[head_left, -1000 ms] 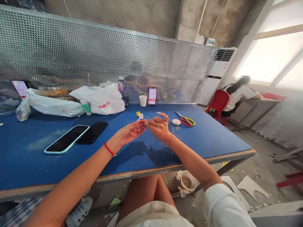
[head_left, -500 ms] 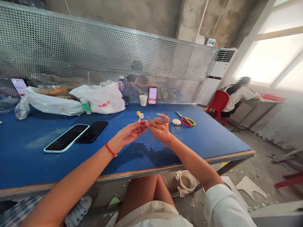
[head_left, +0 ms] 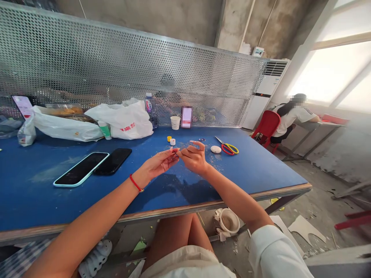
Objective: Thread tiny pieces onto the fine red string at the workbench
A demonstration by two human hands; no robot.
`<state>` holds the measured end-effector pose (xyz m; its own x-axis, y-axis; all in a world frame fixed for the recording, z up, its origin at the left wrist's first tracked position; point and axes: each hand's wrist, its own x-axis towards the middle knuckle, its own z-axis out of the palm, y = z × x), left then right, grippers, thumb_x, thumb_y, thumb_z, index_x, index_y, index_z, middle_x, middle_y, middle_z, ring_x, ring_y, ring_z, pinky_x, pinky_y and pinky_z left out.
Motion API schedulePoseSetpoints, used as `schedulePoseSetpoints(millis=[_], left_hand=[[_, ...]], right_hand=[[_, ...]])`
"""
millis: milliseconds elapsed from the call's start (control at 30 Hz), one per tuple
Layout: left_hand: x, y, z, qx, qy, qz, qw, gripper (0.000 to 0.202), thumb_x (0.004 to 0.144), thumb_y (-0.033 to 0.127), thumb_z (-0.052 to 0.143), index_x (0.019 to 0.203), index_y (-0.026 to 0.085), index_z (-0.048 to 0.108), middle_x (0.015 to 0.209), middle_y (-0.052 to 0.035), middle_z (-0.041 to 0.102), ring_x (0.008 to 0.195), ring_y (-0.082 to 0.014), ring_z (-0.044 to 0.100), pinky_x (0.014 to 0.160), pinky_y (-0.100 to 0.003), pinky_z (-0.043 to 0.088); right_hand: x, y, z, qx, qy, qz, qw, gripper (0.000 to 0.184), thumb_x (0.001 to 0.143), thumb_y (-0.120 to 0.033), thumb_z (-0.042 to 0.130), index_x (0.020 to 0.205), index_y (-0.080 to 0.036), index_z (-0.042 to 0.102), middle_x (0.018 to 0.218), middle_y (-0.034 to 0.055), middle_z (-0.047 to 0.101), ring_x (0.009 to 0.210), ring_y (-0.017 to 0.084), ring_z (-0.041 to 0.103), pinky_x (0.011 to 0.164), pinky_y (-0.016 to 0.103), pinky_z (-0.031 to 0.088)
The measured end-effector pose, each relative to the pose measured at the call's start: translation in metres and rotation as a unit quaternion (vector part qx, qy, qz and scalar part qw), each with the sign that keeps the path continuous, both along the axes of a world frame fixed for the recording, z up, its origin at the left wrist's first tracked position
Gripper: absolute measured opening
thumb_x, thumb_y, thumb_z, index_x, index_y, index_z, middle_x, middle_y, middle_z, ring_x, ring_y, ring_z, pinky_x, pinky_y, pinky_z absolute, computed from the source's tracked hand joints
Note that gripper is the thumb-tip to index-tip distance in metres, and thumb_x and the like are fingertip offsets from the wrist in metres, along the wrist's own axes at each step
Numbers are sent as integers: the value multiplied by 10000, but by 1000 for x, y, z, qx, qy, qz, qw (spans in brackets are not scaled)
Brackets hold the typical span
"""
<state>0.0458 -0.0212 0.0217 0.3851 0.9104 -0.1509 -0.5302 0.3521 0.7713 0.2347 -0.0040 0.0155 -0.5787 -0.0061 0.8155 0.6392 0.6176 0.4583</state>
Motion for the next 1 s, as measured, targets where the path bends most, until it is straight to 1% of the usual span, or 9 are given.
schedulePoseSetpoints(millis=[167,233,333,400,500,600,700,933,1000], left_hand=[[1,0,1,35,1,12,999,53,860,123,724,858,159,763,819,-37,762,726,-115,714,779,-224,593],[-2,2,4,54,11,12,998,71,875,192,723,916,155,768,803,-47,757,721,-129,717,760,-238,594],[-5,3,8,105,63,37,992,244,862,349,744,992,142,763,817,-67,752,729,-164,724,698,-263,590],[-5,2,9,161,115,96,976,315,804,441,786,908,145,759,821,-66,745,745,-174,718,657,-251,569],[0,1,7,255,182,177,933,325,701,456,858,766,167,726,751,-25,710,739,-153,675,647,-224,542],[4,0,3,328,230,202,894,268,707,412,855,749,180,728,730,-2,684,729,-140,628,669,-223,540],[4,1,0,357,244,231,872,209,747,373,826,749,190,725,741,5,668,713,-134,608,666,-226,534],[2,5,-3,374,287,187,862,321,834,487,709,718,191,675,678,-21,665,651,-155,614,613,-238,496],[1,7,-5,392,316,177,846,369,883,518,629,701,198,628,649,-14,638,621,-156,597,596,-244,471]], right_hand=[[0,4,1,-42,-19,-14,999,196,940,-112,588,907,-266,706,702,-64,655,708,101,560,1088,341,292],[-1,5,3,-51,-5,-24,998,205,952,-121,569,910,-270,704,724,-62,670,730,101,561,1105,357,263],[-3,3,8,-55,22,-37,998,212,967,-139,546,917,-272,703,727,-64,682,746,103,555,1116,366,236],[-4,0,11,-58,34,-50,996,221,973,-147,535,912,-273,706,721,-63,689,744,107,551,1113,365,234],[-5,-4,14,-59,36,-67,995,236,981,-161,525,872,-265,706,693,-59,683,736,114,542,1109,362,234],[-7,-8,17,-40,30,-67,997,235,990,-171,519,848,-244,693,670,-58,663,731,112,531,1107,360,238],[-9,-10,18,-10,25,-57,998,235,990,-148,511,855,-232,684,664,-60,650,727,108,521,1099,361,251],[-10,-5,9,-56,-31,-85,994,227,988,-131,513,872,-226,684,714,-42,660,790,121,541,1113,376,244],[-11,-3,6,-66,-44,-87,993,210,987,-134,525,881,-217,686,723,-37,658,809,121,548,1117,373,242]])
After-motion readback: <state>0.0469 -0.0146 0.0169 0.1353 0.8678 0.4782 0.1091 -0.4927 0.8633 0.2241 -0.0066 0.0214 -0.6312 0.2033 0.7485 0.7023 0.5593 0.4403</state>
